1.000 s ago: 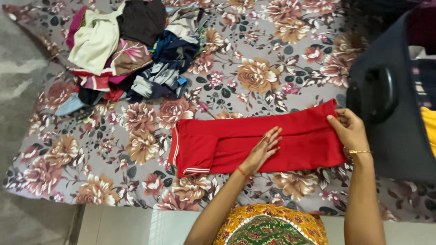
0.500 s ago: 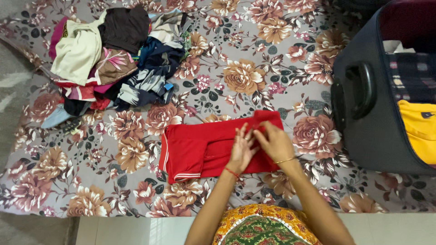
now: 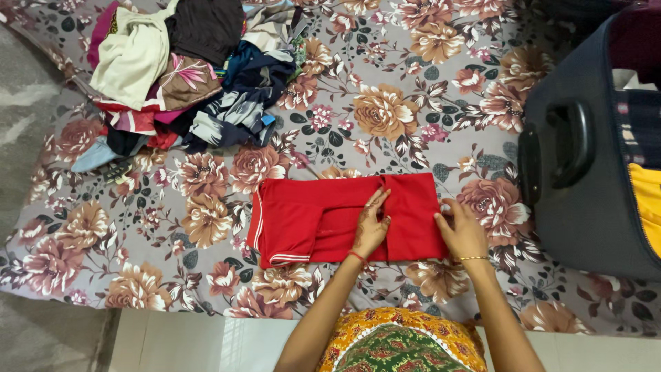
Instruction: The person folds a red polo shirt, dark trousers, and a white garment on a bed and packs them into a suitcase.
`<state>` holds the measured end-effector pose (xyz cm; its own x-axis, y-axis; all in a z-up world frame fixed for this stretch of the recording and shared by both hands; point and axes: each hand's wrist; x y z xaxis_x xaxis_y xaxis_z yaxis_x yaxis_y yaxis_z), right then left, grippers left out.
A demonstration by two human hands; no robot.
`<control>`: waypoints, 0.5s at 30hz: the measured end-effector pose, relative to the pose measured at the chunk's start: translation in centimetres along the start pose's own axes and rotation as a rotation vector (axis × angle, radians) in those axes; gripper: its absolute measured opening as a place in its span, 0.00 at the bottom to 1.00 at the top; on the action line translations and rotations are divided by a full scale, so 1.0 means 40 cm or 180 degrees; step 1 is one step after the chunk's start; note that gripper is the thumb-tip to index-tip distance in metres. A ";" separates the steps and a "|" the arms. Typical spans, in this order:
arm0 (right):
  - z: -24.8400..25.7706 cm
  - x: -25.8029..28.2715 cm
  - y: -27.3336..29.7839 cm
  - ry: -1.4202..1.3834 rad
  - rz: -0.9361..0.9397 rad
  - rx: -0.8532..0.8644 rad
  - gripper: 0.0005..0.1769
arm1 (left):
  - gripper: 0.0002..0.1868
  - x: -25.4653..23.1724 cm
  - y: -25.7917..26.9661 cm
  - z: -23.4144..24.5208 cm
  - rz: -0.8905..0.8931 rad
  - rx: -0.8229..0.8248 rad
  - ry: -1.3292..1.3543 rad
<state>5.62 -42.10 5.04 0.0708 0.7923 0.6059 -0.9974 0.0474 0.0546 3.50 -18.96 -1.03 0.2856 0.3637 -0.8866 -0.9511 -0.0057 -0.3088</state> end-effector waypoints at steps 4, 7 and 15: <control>0.000 0.006 0.003 -0.0185 -0.0389 0.0578 0.33 | 0.37 -0.039 0.009 0.010 -0.0179 -0.0044 -0.0527; 0.000 0.001 -0.002 -0.0137 -0.0229 0.0778 0.38 | 0.32 -0.103 0.025 0.016 -0.0133 0.0056 -0.1235; -0.020 -0.049 -0.002 -0.0862 0.0069 0.1142 0.43 | 0.28 -0.153 -0.027 -0.026 -0.0252 0.0625 -0.1494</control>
<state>5.54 -43.17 3.22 0.0988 0.6007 0.7933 -0.9339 -0.2193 0.2824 2.90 -22.15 4.36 0.3170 0.7352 -0.5991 -0.9457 0.1974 -0.2582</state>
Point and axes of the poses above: each hand's wrist, its own y-axis away from the middle knuckle, its own z-axis out of the back of the hand, x = y × z, and after that the axes turned 11 degrees about -z, right-handed
